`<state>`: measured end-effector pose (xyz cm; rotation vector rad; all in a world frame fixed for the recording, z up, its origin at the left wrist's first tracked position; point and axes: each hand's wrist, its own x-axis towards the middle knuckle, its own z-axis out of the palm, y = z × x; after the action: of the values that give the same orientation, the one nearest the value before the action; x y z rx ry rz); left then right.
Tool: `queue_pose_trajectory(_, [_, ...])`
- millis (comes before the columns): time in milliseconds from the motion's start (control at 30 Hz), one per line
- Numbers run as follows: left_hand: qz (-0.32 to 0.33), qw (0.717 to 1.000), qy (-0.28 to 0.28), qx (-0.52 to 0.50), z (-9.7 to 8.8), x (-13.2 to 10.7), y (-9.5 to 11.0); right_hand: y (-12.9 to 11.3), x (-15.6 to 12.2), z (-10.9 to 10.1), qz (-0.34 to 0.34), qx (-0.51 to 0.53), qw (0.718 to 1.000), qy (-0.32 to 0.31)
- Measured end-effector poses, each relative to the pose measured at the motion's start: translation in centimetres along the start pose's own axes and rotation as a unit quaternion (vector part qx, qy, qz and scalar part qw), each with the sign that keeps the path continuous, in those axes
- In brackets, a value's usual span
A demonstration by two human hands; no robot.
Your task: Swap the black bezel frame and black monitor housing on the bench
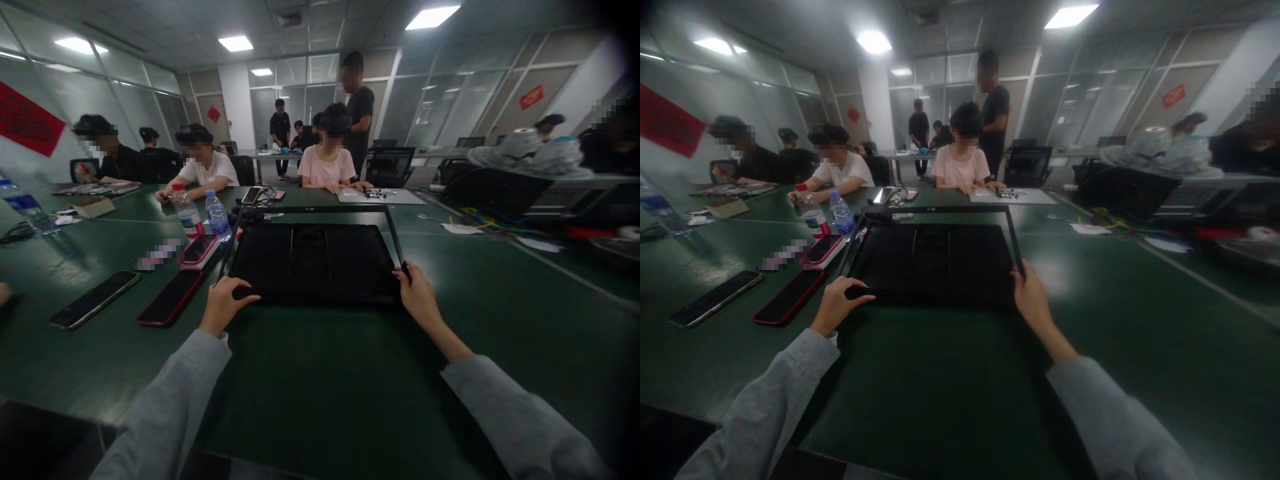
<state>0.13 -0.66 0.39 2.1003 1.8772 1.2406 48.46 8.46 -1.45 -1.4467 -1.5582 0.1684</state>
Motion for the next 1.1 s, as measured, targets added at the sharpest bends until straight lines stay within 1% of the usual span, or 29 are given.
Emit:
queue_pose_trajectory(67, [-0.004,1.0,-0.015,0.009,0.1,0.0,-0.3,-0.7,-0.4,-0.1,-0.016,-0.026,0.999,0.015])
queue_pose_trajectory(167, [-0.006,0.999,-0.037,0.03,0.2,-0.1,-0.5,-1.7,-0.6,-0.7,-0.025,-0.038,0.998,0.03])
queue_pose_trajectory(267, [0.0,0.997,-0.065,0.041,0.3,-0.3,-0.6,-2.3,-0.8,-1.0,-0.016,-0.055,0.998,0.04])
queue_pose_trajectory(333, [0.003,0.997,-0.072,0.04,0.4,-0.3,-0.7,-2.4,-1.0,-0.9,-0.008,-0.069,0.997,0.04])
queue_pose_trajectory(500, [0.004,0.997,-0.069,0.023,0.4,-0.2,-0.7,-2.3,-1.4,-0.7,0.013,-0.118,0.993,0.016])
queue_pose_trajectory(633, [0.001,0.997,-0.07,0.028,0.3,-0.2,-0.5,-2.3,-1.6,-0.6,0.026,-0.139,0.99,0.003])
queue_pose_trajectory(767, [0.008,0.997,-0.069,0.029,0.3,-0.2,-0.2,-2.0,-1.6,-0.4,0.03,-0.146,0.989,-0.002])
queue_pose_trajectory(933, [0.016,0.997,-0.071,0.009,0.2,-0.2,0.1,-0.9,-1.3,0.0,0.035,-0.143,0.989,-0.017])
queue_pose_trajectory(1100, [0.02,0.997,-0.074,0.014,0.1,-0.2,0.1,-0.4,-1.2,0.1,0.034,-0.133,0.99,-0.023])
